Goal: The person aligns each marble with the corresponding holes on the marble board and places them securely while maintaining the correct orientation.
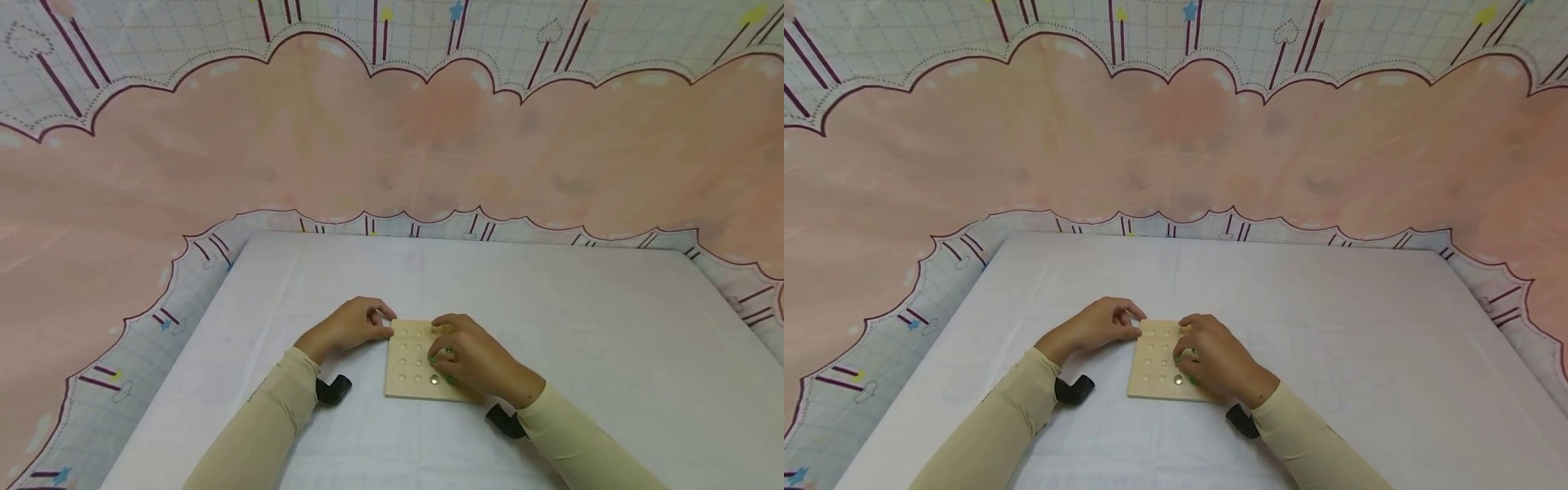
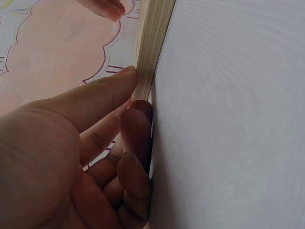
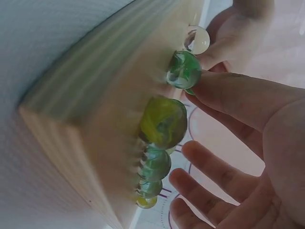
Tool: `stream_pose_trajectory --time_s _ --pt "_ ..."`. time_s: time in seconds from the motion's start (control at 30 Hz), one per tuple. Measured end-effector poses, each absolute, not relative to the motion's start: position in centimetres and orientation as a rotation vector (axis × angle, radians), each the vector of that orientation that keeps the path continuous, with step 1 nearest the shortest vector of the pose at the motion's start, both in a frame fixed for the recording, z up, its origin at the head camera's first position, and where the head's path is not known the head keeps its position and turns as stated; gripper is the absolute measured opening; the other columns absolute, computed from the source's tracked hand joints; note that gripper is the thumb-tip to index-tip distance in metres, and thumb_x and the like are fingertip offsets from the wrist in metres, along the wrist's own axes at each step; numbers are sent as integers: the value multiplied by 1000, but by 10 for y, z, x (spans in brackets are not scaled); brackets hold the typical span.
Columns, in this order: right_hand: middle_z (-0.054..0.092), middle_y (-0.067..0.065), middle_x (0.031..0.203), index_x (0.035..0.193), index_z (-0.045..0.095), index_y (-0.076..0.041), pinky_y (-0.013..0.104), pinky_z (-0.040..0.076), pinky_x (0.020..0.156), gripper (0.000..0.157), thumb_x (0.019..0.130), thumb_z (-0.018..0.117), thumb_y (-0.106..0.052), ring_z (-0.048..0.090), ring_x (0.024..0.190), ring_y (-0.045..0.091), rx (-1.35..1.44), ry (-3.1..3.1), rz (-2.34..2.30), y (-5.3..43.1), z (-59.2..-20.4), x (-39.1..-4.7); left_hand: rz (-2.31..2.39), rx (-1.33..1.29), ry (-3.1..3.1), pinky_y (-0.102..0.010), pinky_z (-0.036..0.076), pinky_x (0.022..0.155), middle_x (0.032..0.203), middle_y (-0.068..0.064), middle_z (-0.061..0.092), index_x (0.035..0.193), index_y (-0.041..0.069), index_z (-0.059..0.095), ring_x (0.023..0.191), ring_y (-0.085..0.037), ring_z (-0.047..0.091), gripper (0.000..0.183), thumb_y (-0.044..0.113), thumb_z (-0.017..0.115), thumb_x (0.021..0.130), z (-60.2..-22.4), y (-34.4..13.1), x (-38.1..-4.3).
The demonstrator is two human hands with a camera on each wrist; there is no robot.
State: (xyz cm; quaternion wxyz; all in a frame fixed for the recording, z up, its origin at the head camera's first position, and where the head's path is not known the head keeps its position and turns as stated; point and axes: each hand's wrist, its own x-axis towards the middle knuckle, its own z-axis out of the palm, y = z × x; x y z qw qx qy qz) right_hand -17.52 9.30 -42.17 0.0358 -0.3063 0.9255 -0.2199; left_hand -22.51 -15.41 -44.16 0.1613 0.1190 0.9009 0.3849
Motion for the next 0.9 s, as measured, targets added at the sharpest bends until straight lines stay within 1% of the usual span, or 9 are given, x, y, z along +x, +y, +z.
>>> stream_pose_trajectory --time_s 0.17,0.4,0.67,0.9 --pt "51 2 130 83 73 -24 43 37 102 7 76 75 -22 40 126 22 -950 2852 -632 93 -424 -175 1102 360 2570 -27 42 62 74 1 59 101 21 65 66 -12 52 24 27 72 79 -441 -154 -224" --pt "51 2 130 84 73 -25 43 36 102 8 76 75 -22 40 126 22 -980 2853 -625 94 -424 -173 1107 354 2569 -27 42 62 74 1 59 100 22 65 66 -12 52 23 27 73 79 -443 -155 -223" --pt "51 2 130 84 73 -26 43 36 102 9 76 75 -22 40 126 22 -953 2849 -630 93 -424 -172 1106 336 2566 -27 42 63 75 1 59 100 23 65 67 -13 52 23 27 73 78 -442 -155 -223" --pt "47 4 135 94 73 -23 45 36 102 17 77 74 -24 38 128 22 -945 2831 -657 94 -418 -172 1091 313 2569 -27 42 63 75 1 59 99 24 65 67 -13 52 23 28 73 78 -442 -157 -223"
